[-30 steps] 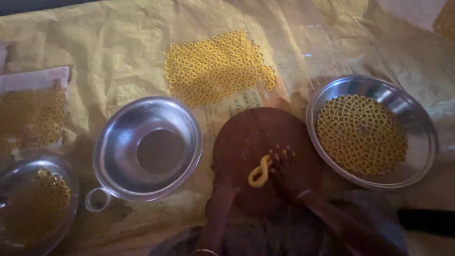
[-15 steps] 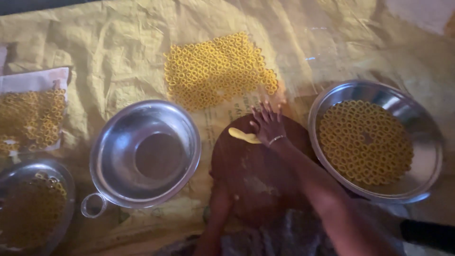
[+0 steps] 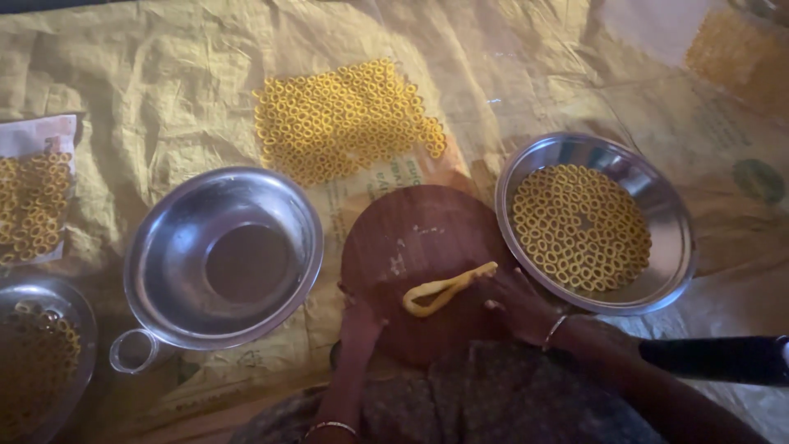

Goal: The person rolls a yellow dough rope on a wooden board, shapes it into a loop, and places it into a metal tray. The process is repeated multiple times with additional dough pieces.

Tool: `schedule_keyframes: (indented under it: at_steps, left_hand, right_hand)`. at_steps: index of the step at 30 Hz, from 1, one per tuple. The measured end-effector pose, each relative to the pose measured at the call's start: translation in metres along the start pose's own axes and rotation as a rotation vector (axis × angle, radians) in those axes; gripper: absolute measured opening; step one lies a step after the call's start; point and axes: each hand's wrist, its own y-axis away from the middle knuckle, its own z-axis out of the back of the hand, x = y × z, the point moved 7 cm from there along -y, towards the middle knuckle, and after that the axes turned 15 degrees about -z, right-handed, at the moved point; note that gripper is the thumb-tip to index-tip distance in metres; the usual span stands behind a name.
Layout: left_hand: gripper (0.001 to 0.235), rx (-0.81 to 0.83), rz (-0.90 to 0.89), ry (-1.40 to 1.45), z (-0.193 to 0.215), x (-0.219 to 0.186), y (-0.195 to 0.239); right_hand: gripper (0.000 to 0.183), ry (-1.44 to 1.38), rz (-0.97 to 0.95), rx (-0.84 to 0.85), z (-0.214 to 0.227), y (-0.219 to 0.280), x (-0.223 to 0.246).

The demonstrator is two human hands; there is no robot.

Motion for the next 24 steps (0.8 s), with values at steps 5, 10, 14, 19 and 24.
schedule_keyframes:
  at_steps: [5,10,14,19,24]
  left_hand:
    - [0.094,-0.012,-0.061,-0.069,0.022,-0.019,0.003]
    - [0.127,0.071,0.155,0.061,0.032,-0.020,0.015]
    - [0.112,0.093,0.207,0.061,0.023,-0.013,0.015]
    - [0.064,0.032,0.037,-0.005,0.008,0.000,0.002]
    - [0.080,-0.040,0.031,0.024,-0.006,0.014,0.008]
  right_hand:
    - [0.059,-0.039,0.144,-0.220,0.001,-0.047,0.081]
    - [0.065,-0.075,0.101,-0.605,0.035,-0.133,0.109]
    - [0.065,-0.107,-0.142,-0.318,0.026,-0.232,0.098]
    - [0.065,-0.077,-0.320,-0.486,0.042,-0.260,0.089]
    - [0.067,-0.032,-0.237,-0.572,0.041,-0.193,0.101]
